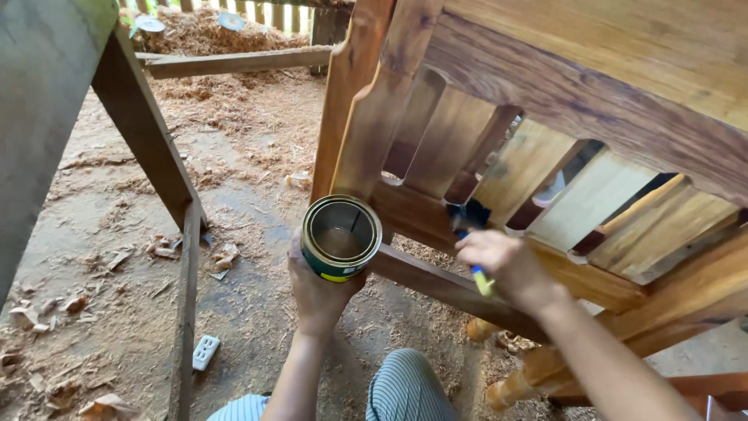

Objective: The person applies wood stain to a wooden chair using a paintbrush. They hold a can of stain in one hand and repeatedly dip the brush into the can to apply the finish to the chair's legs and back slats.

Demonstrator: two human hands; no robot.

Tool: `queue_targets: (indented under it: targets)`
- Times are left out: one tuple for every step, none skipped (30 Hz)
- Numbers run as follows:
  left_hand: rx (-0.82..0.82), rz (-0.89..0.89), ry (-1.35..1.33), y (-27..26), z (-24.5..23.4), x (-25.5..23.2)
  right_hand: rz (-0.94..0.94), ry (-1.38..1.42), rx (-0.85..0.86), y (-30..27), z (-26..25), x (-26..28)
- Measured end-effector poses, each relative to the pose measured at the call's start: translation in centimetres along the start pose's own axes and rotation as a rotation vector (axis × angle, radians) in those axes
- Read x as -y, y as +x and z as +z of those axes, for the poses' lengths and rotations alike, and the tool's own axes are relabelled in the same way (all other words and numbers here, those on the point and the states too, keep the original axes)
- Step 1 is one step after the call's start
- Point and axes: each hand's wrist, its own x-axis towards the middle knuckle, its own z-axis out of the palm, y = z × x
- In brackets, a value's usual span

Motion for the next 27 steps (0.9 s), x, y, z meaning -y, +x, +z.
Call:
queue_targets:
  targets:
    - [-0.012, 0.037, 0.019, -0.2, 0.0, 0.1, 0.059, 0.146, -0.016, 0.2, -1.1, -0.4]
    - [-0.014, 0.033, 0.016, -0.4, 0.1, 0.3, 0.057, 0.145, -0.012, 0.8, -3.1, -1.7]
    - [-0.042, 0.054, -0.004, -0.5, 0.2, 0.5, 0.141, 0.206, -0.028, 1.4, -5.0, -3.0]
    - [-0.071, 0.078, -0.025, -0.6, 0.4, 0.7, 0.224, 0.264, -0.046, 2.1, -7.1, -4.4]
    - [-0.075, 0.077, -0.029, -0.6, 0.3, 0.5, 0.221, 0.26, -0.043, 2.2, -8.2, -4.3]
    - [-0.07, 0.076, -0.021, -0.4, 0.2, 0.4, 0.218, 0.154, -0.083, 2.6, -9.3, -4.3]
    - [-0.065, 0.076, -0.013, -0.2, 0.0, 0.2, 0.214, 0.049, -0.123, 2.9, -10.4, -4.2]
    - [-0.07, 0.075, -0.017, -0.1, -0.2, -0.1, 0.209, 0.045, -0.121, 2.8, -10.3, -3.5]
    - [-0.055, 0.049, -0.052, 0.0, -0.4, -0.4, 0.153, -0.114, -0.134, 2.8, -10.2, -2.9]
    - [-0.042, 0.022, -0.085, 0.1, -0.5, -0.6, 0.095, -0.271, -0.146, 2.7, -10.0, -2.2]
    - [-0.047, 0.02, -0.088, 0.0, -0.3, -0.3, 0.089, -0.274, -0.145, 2.5, -8.5, -2.2]
    - [-0.054, 0.038, -0.075, -0.2, -0.1, 0.1, 0.069, -0.369, -0.04, 2.2, -7.0, -2.1]
    - [-0.061, 0.055, -0.061, -0.4, 0.0, 0.4, 0.049, -0.463, 0.065, 1.9, -5.4, -2.0]
    - [-0.065, 0.056, -0.061, -0.4, 0.2, 0.6, 0.046, -0.465, 0.063, 1.9, -4.9, -1.3]
    - [-0.081, 0.071, -0.063, -0.3, 0.4, 0.7, 0.042, -0.441, 0.196, 1.8, -4.4, -0.7]
    - [-0.099, 0.085, -0.065, -0.2, 0.6, 0.9, 0.035, -0.418, 0.327, 1.9, -3.9, 0.0]
    - [-0.106, 0.086, -0.065, -0.1, 0.8, 0.9, 0.03, -0.42, 0.323, 2.2, -4.3, -0.7]
    - [-0.103, 0.078, -0.068, -0.3, 0.8, 1.0, 0.041, -0.266, 0.303, 2.0, -4.6, -1.1]
    - [-0.101, 0.071, -0.071, -0.5, 0.9, 1.1, 0.053, -0.112, 0.282, 1.9, -4.9, -1.5]
    - [-0.092, 0.066, -0.068, -0.7, 0.9, 1.1, 0.058, -0.105, 0.288, 2.2, -6.0, -2.2]
    - [-0.095, 0.079, -0.075, -0.8, 1.0, 1.1, 0.116, 0.119, 0.209, 2.4, -7.2, -3.0]
    - [-0.099, 0.094, -0.083, -0.9, 1.1, 1.2, 0.176, 0.34, 0.125, 2.7, -8.4, -3.8]
    - [-0.091, 0.09, -0.082, -0.9, 1.0, 1.1, 0.182, 0.344, 0.129, 2.5, -8.3, -4.4]
    - [-0.079, 0.094, -0.082, -0.8, 1.0, 1.0, 0.255, 0.503, 0.138, 2.4, -8.2, -5.0]
    - [-0.067, 0.099, -0.083, -0.7, 0.9, 0.9, 0.327, 0.661, 0.147, 2.3, -8.2, -5.6]
    - [-0.062, 0.097, -0.084, -0.8, 0.8, 0.8, 0.332, 0.662, 0.148, 1.3, -7.5, -6.6]
    - [-0.047, 0.122, -0.008, -0.8, 0.8, 0.7, 0.391, 0.656, 0.212, 0.2, -6.7, -7.6]
